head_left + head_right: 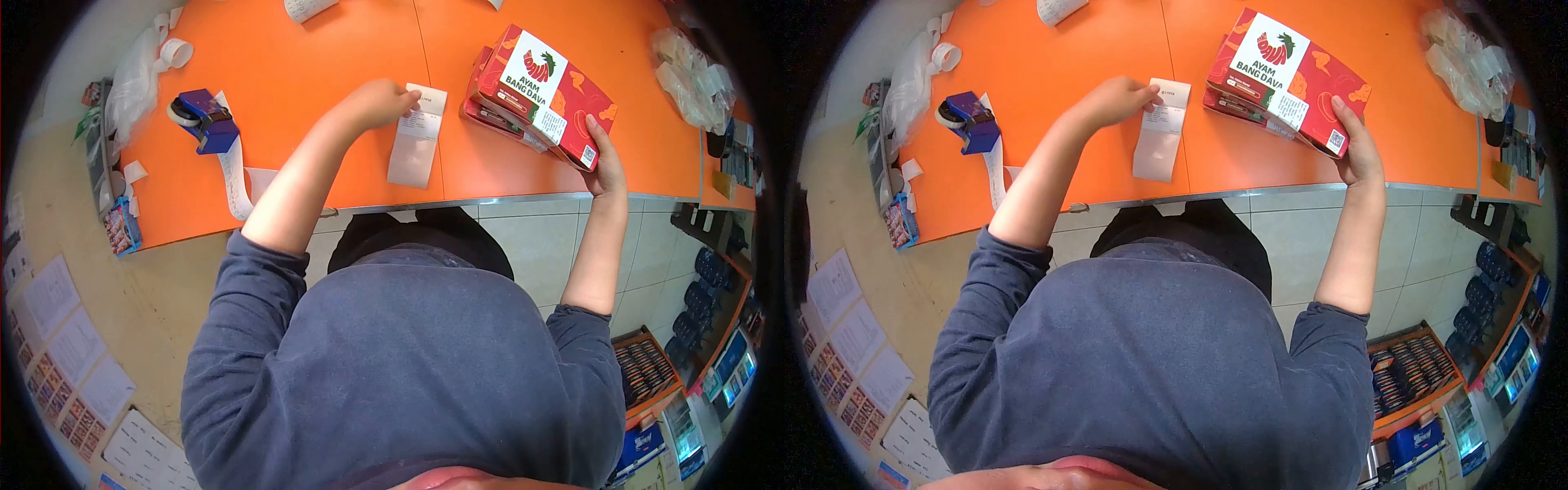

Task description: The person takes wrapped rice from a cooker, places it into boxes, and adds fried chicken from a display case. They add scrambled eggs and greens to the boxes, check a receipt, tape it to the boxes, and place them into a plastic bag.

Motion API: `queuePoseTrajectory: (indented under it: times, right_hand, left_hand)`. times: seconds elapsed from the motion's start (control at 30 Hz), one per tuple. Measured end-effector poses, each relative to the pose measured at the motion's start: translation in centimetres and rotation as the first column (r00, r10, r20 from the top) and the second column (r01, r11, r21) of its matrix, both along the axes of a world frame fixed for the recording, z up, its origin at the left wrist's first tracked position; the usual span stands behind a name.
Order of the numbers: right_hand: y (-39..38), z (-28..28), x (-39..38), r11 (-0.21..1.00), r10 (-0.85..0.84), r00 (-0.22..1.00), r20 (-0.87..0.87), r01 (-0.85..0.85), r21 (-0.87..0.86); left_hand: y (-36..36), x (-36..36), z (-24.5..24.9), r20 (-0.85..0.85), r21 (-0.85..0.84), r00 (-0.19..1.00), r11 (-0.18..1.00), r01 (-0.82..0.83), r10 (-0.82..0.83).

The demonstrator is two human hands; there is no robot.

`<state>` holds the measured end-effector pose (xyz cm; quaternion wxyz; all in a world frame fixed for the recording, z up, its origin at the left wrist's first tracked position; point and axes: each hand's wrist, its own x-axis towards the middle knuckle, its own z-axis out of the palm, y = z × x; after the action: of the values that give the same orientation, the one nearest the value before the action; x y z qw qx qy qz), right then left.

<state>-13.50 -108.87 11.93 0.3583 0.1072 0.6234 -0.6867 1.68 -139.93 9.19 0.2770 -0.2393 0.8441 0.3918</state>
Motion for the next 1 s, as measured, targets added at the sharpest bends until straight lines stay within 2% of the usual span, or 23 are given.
queuePoseTrajectory:
  times: [0.07, 0.17, 0.27, 0.37, 0.4, 0.5, 0.53, 0.57, 0.63, 0.7, 0.77, 0.8, 0.83, 0.9, 1.0]
  right_hand:
    - [0.1, 0.1, 0.0, 1.0, -0.001, 1.0, 0.0, 0.001, -0.004]
    - [0.1, 0.2, 0.1, 1.0, -0.009, 1.0, 0.001, 0.009, 0.009]
    - [0.1, 0.0, 0.1, 1.0, -0.027, 1.0, 0.015, 0.027, 0.001]
    - [-0.2, 0.2, 0.3, 0.999, -0.05, 0.999, -0.009, 0.05, -0.02]
    - [-0.4, 0.4, 0.4, 0.998, -0.056, 0.998, -0.034, 0.055, -0.03]
    - [-1.1, 1.9, 0.4, 0.999, -0.028, 0.987, -0.16, 0.022, -0.042]
    - [-1.6, 2.8, 0.1, 0.999, -0.012, 0.977, -0.211, 0.003, -0.047]
    - [-2.1, 3.8, -0.4, 0.996, 0.02, 0.979, -0.203, -0.038, -0.086]
    - [-2.8, 5.7, -1.0, 0.981, 0.083, 0.98, -0.18, -0.113, -0.161]
    - [-5.2, 6.9, -0.7, 0.963, 0.12, 0.974, -0.193, -0.161, -0.216]
    - [-7.7, 6.4, -0.7, 0.963, 0.12, 0.977, -0.177, -0.158, -0.219]
    - [-9.0, 5.3, -0.6, 0.958, 0.166, 0.965, -0.203, -0.207, -0.199]
    - [-10.1, 4.0, -0.4, 0.951, 0.212, 0.95, -0.228, -0.255, -0.177]
    - [-11.4, 1.5, -0.1, 0.958, 0.272, 0.95, -0.151, -0.281, -0.048]
    - [-12.6, -0.6, 1.5, 0.948, 0.319, 0.924, -0.209, -0.315, 0.053]
  left_hand:
    - [-0.2, -2.0, 0.6, 0.104, 0.116, 0.995, 0.993, -0.016, 0.004]
    - [0.6, -4.5, 3.1, 0.166, 0.12, 0.986, 0.993, 0.003, -0.022]
    - [2.4, -5.1, 2.8, 0.011, 0.386, 0.985, 0.908, -0.162, 0.171]
    - [4.1, -5.8, 3.0, -0.086, 0.593, 0.994, 0.805, -0.004, 0.068]
    - [4.7, -5.9, 3.7, -0.099, 0.528, 0.994, 0.849, 0.011, 0.048]
    - [4.8, -6.1, 6.8, -0.142, 0.543, 0.989, 0.833, 0.107, -0.035]
    - [4.6, -6.0, 6.3, -0.191, 0.502, 0.98, 0.864, 0.043, 0.062]
    - [4.0, -5.8, 8.2, -0.225, 0.519, 0.972, 0.853, 0.061, 0.068]
    - [2.6, -5.3, 10.0, -0.369, 0.406, 0.919, 0.913, 0.028, 0.136]
    - [0.3, -4.3, 13.3, -0.208, 0.787, 0.952, 0.616, 0.027, 0.224]
    - [-2.0, -2.8, 12.1, -0.296, 0.647, 0.922, 0.762, 0.003, 0.248]
    - [-2.2, -2.2, 13.0, -0.131, 0.67, 0.925, 0.72, -0.182, 0.356]
    - [-2.6, -1.7, 12.0, -0.146, 0.585, 0.916, 0.78, -0.224, 0.372]
    - [-3.3, -0.4, 8.2, -0.18, 0.393, 0.898, 0.867, -0.308, 0.4]
    - [-3.5, 0.7, 5.1, -0.099, 0.399, 0.898, 0.844, -0.359, 0.429]
